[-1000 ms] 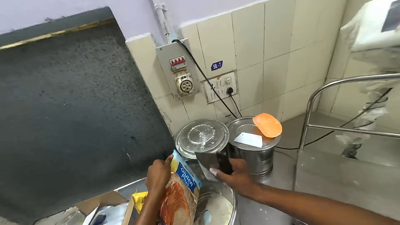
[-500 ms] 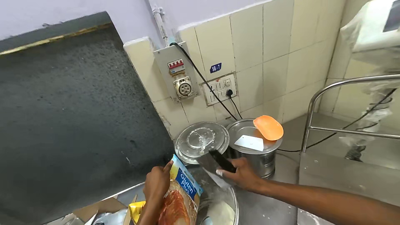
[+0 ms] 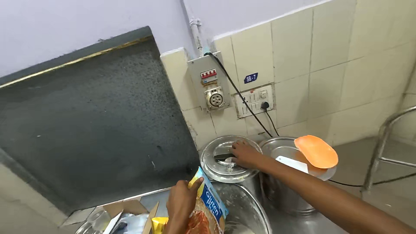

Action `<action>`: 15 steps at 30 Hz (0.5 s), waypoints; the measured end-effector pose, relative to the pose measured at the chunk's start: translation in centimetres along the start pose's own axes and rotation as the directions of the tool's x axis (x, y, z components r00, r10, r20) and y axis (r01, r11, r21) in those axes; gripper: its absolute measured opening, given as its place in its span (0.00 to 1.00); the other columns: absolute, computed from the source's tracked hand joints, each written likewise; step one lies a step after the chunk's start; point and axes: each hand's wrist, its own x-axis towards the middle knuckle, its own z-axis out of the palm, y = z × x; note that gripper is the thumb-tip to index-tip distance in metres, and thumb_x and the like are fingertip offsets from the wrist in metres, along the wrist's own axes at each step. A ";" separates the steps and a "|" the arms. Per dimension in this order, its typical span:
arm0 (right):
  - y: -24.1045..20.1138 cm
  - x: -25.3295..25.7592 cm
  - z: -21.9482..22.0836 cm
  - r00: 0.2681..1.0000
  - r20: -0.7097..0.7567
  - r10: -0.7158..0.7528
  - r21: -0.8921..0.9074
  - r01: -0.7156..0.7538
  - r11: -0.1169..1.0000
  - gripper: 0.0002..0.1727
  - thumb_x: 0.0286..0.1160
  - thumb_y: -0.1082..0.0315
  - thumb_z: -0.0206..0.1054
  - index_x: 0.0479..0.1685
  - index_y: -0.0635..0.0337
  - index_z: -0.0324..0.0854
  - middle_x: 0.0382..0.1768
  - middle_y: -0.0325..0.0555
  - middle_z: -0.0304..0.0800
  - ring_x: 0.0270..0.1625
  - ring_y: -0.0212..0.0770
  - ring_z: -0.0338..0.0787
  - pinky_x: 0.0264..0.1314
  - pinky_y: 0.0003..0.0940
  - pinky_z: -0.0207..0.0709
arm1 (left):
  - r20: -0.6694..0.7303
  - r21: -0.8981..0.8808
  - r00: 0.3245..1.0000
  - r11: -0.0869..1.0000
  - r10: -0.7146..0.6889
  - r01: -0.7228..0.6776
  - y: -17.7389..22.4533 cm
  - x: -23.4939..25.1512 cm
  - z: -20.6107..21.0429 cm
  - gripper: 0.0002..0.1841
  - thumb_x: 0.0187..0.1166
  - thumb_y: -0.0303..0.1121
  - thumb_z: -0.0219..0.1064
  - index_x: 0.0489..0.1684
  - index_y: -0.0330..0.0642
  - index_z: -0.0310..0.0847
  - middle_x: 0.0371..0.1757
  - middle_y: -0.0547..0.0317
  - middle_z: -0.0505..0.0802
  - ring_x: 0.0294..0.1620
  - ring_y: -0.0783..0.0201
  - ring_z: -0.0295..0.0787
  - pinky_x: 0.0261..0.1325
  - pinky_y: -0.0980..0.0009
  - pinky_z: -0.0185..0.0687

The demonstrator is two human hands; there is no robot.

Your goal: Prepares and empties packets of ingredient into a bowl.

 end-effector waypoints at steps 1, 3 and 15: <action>-0.7 -1.6 0.2 0.995 -0.096 -0.023 0.073 0.030 0.997 0.29 0.85 0.47 0.62 0.70 0.62 0.82 0.68 0.59 0.83 0.75 0.60 0.79 0.80 0.58 0.67 | -0.006 -0.002 1.000 1.000 0.001 -0.001 -0.3 0.1 -0.1 0.35 0.74 0.68 0.66 0.47 0.38 0.89 0.45 0.43 0.92 0.51 0.45 0.90 0.54 0.42 0.83; -2.8 -6.8 1.4 0.925 -0.333 -0.181 0.173 0.249 0.953 0.24 0.82 0.51 0.65 0.59 0.65 0.86 0.58 0.59 0.89 0.66 0.58 0.87 0.72 0.54 0.79 | -0.004 0.003 1.000 1.000 0.015 -0.015 -0.5 0.0 -0.2 0.35 0.72 0.67 0.69 0.47 0.37 0.88 0.45 0.43 0.92 0.51 0.45 0.90 0.54 0.42 0.83; -15.3 -23.5 6.7 0.680 -0.282 -0.677 0.119 0.725 0.678 0.18 0.81 0.52 0.60 0.26 0.49 0.83 0.18 0.38 0.82 0.24 0.43 0.86 0.27 0.40 0.75 | 0.160 0.327 0.981 0.932 0.106 -0.154 -2.4 -4.5 1.6 0.31 0.76 0.62 0.69 0.45 0.36 0.89 0.46 0.41 0.93 0.53 0.42 0.91 0.56 0.40 0.83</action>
